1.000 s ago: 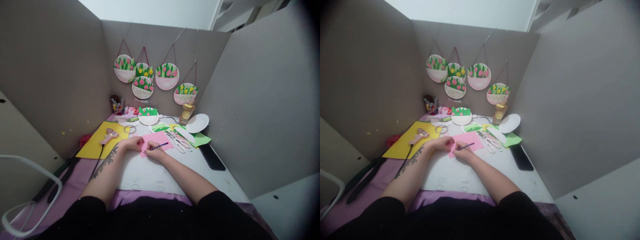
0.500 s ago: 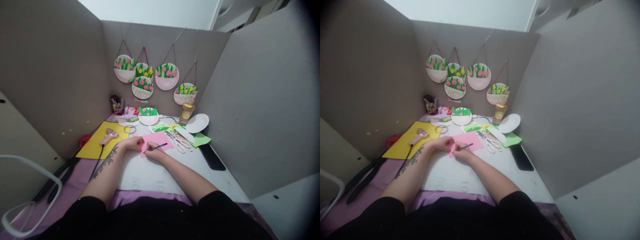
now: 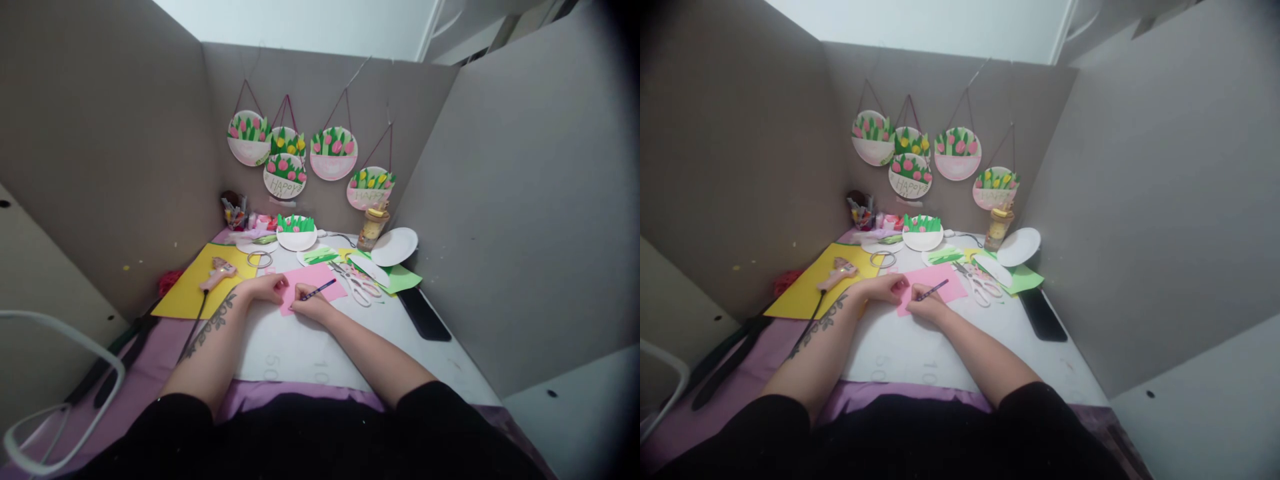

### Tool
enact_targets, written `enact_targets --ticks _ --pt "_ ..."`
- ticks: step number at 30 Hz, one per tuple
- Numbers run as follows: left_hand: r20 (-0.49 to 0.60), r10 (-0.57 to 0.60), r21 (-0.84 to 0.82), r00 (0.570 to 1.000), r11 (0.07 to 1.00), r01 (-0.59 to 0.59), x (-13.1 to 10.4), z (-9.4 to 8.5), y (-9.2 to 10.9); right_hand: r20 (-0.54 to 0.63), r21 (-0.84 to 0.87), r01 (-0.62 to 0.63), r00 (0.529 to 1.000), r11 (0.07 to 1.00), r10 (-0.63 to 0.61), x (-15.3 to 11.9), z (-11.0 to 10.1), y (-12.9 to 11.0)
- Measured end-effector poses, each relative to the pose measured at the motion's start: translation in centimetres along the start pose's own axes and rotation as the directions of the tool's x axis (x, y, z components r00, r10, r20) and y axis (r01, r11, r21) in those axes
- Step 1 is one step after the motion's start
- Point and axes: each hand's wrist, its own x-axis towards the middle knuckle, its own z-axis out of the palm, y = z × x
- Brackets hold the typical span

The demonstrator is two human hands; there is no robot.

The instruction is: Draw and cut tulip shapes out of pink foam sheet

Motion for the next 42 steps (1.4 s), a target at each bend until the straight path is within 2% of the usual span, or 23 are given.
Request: enact_targets --ticks 6,14,19,27,35,42 --pt "-0.005 0.006 -0.003 1.0 1.0 -0.006 0.2 0.1 -0.3 0.014 -0.024 0.01 1.0 1.0 -0.009 -0.1 0.0 -0.5" --pt "-0.007 0.014 0.005 1.0 1.0 -0.014 0.3 0.3 -0.6 0.066 0.071 -0.013 0.998 0.997 0.009 -0.1 0.0 0.0" --pt "-0.01 0.011 0.003 1.0 1.0 -0.011 0.3 0.3 -0.6 0.041 0.067 -0.011 0.999 0.998 0.008 -0.1 0.0 -0.1" --pt "-0.002 0.009 -0.006 1.0 1.0 -0.009 0.4 0.3 -0.8 0.117 0.091 -0.035 0.993 0.995 0.024 -0.4 -0.2 -0.8" --pt "-0.007 -0.005 0.003 1.0 1.0 0.005 0.2 0.2 -0.4 0.093 0.067 -0.031 0.995 0.997 0.025 -0.4 -0.1 -0.8" --pt "-0.004 0.007 0.002 1.0 1.0 -0.007 0.2 0.2 -0.3 0.132 0.098 -0.04 0.991 0.994 0.027 -0.4 0.1 -1.2"
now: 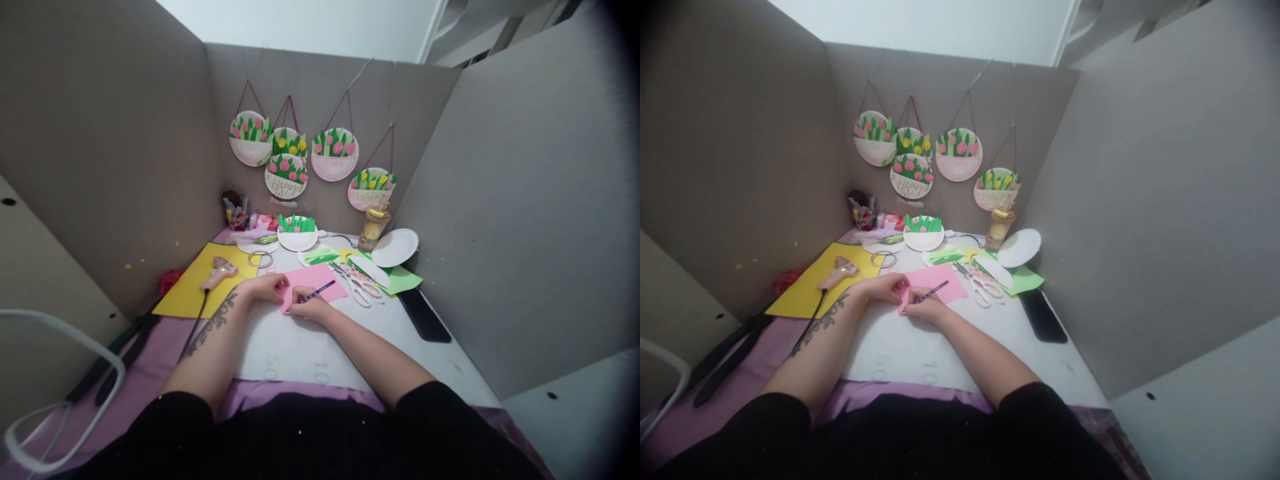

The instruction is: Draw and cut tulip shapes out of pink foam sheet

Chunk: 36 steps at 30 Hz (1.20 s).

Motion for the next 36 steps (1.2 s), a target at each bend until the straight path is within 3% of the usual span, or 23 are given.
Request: enact_targets --ticks 7,19,36 --pt "0.001 -0.009 0.007 1.0 1.0 0.009 -0.12 -0.06 0.18 -0.062 -0.084 0.0 0.998 0.996 -0.006 0.09 0.12 -0.32" --pt "-0.002 -0.002 0.013 1.0 1.0 0.002 0.07 0.06 -0.23 0.032 0.016 0.003 0.999 1.0 -0.003 -0.02 0.01 -0.29" --pt "0.001 0.015 0.01 1.0 1.0 -0.015 0.02 -0.01 -0.22 0.03 0.037 -0.021 0.999 0.999 0.02 0.07 -0.31 0.05"
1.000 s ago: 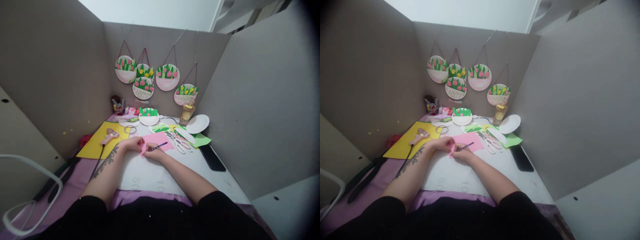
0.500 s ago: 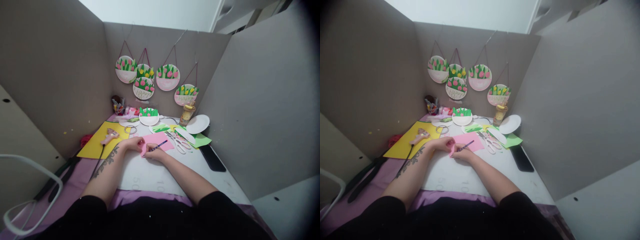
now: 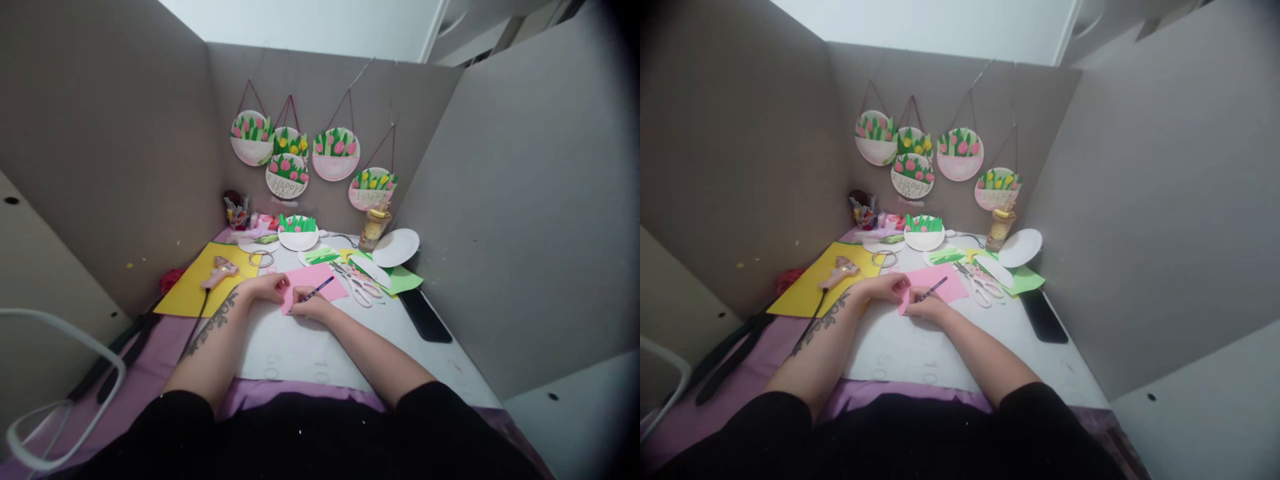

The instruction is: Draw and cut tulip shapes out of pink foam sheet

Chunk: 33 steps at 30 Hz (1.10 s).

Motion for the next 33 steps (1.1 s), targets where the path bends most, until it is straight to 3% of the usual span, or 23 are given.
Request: enact_targets --ticks 15,23,33 --pt "-0.007 -0.011 0.025 1.0 1.0 0.011 0.0 0.1 0.0 -0.051 -0.051 0.002 0.999 0.999 -0.005 0.1 -0.1 0.1" --pt "-0.001 -0.017 0.022 1.0 1.0 0.017 -0.1 -0.1 0.4 -0.134 -0.04 0.02 0.991 0.999 -0.025 0.4 0.0 1.0" --pt "-0.01 -0.013 0.018 1.0 1.0 0.013 0.0 0.1 -0.1 -0.09 -0.049 -0.005 0.996 0.999 0.001 0.2 0.0 0.6"
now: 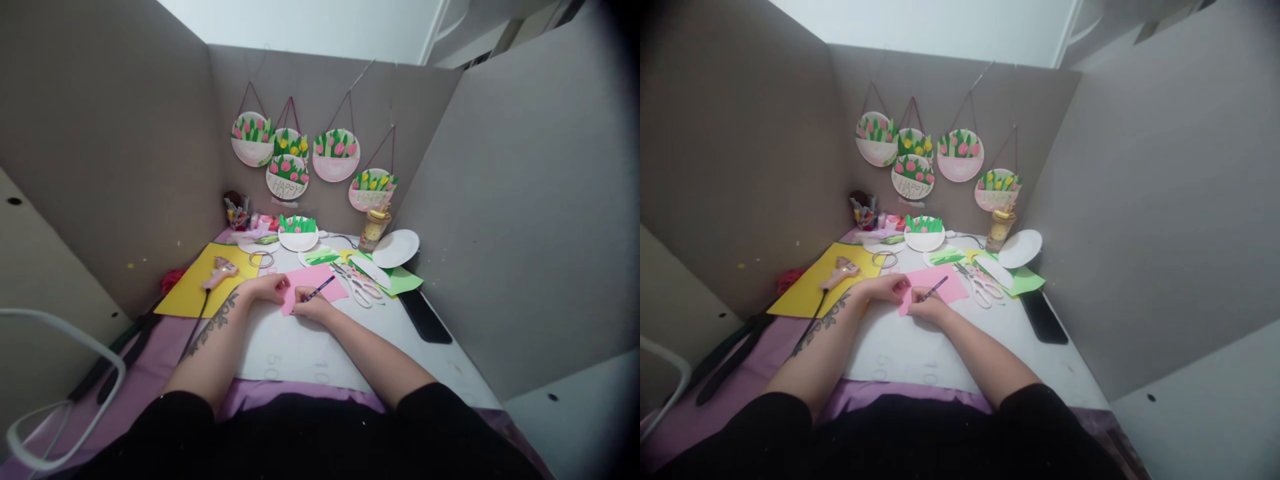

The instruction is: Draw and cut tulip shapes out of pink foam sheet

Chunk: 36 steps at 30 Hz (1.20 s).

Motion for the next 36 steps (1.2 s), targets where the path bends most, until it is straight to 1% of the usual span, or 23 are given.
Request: enact_targets --ticks 4,12,16,20,25,30,34,36 --pt "-0.001 0.0 0.008 1.0 1.0 0.0 0.01 0.03 -0.01 -0.008 0.014 0.007 1.0 1.0 -0.007 -0.06 0.01 -0.13" --pt "0.007 -0.001 -0.016 1.0 1.0 0.001 -0.08 -0.1 0.12 0.026 -0.028 -0.017 1.0 0.999 0.017 -0.4 0.09 -0.9" --pt "0.013 -0.004 -0.013 1.0 1.0 0.004 -0.05 -0.13 0.15 0.042 -0.011 -0.016 0.999 1.0 0.016 -0.38 0.21 -0.92" --pt "0.008 0.0 -0.004 1.0 1.0 0.0 -0.1 -0.16 0.33 0.02 0.01 -0.003 1.0 1.0 0.003 -0.22 0.38 -0.68" --pt "0.013 0.0 0.007 1.0 1.0 0.0 -0.28 -0.27 0.68 -0.007 -0.03 0.032 0.999 0.999 -0.032 -0.08 0.47 -0.48" --pt "0.008 0.004 0.014 1.0 1.0 -0.004 -0.24 -0.23 0.54 0.018 -0.005 0.034 0.999 0.999 -0.034 -0.16 0.46 -0.64" --pt "0.008 0.003 0.004 1.0 1.0 -0.003 -0.05 -0.06 0.16 0.071 0.043 0.016 0.997 0.999 -0.019 -0.19 0.36 -0.62" --pt "0.005 0.009 -0.005 1.0 1.0 -0.009 0.06 0.02 -0.01 0.073 0.044 0.002 0.997 0.999 -0.005 -0.14 0.34 -0.49"
